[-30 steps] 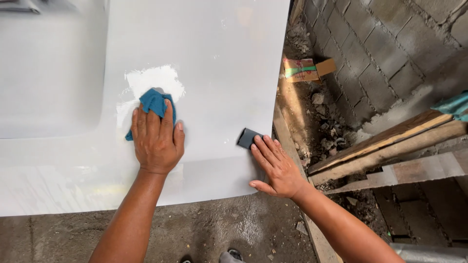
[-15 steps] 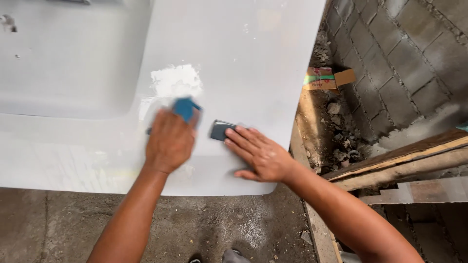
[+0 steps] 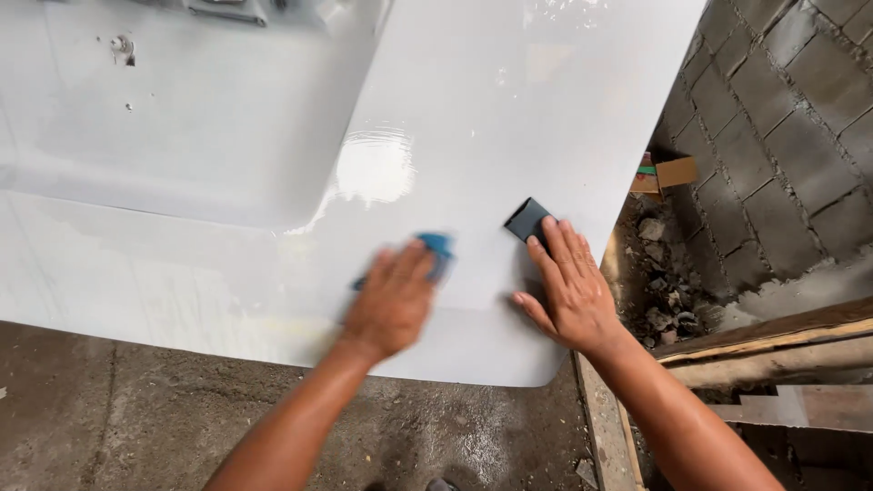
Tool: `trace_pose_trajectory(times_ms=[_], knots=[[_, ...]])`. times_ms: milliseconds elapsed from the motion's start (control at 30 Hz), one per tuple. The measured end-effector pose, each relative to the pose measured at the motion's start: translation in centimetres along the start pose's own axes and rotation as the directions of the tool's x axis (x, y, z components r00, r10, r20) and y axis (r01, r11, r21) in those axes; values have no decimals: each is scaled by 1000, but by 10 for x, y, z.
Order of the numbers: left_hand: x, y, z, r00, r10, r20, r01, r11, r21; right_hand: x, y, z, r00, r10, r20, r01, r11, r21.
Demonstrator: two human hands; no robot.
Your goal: The person sands a white car part, likely a trunk lid, using a sanding block and a blue cloth. They wipe the surface with the cloth while sanding with the block, focusing on the edges and recessed areas. The person briefly dips the tools into a bucket of water before resuming the sanding process.
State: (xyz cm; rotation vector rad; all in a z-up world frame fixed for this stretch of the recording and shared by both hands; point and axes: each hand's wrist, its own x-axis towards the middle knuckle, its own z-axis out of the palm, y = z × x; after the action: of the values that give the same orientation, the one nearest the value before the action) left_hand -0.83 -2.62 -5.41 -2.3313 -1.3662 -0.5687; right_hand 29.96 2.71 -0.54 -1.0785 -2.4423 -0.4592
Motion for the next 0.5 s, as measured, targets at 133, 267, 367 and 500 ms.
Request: trace_pose_trajectory(times_ms=[133, 267, 367, 500], knots=[[3, -69, -37, 877, -352, -327, 371, 929, -4, 54, 21, 1, 992, -74, -98, 77, 997, 28], [-1, -91, -54, 760, -477, -442, 446, 877, -180, 144, 11, -34, 976, 77, -202, -93, 993, -69], [-21, -99, -53, 784, -435, -442, 392, 900, -190, 180, -20, -38, 963, 150, -224, -168, 984, -66], [-41, -113, -47, 792, -405, -456, 371, 914, -166, 141, -93, 1, 983, -158, -88, 170, 974, 152]])
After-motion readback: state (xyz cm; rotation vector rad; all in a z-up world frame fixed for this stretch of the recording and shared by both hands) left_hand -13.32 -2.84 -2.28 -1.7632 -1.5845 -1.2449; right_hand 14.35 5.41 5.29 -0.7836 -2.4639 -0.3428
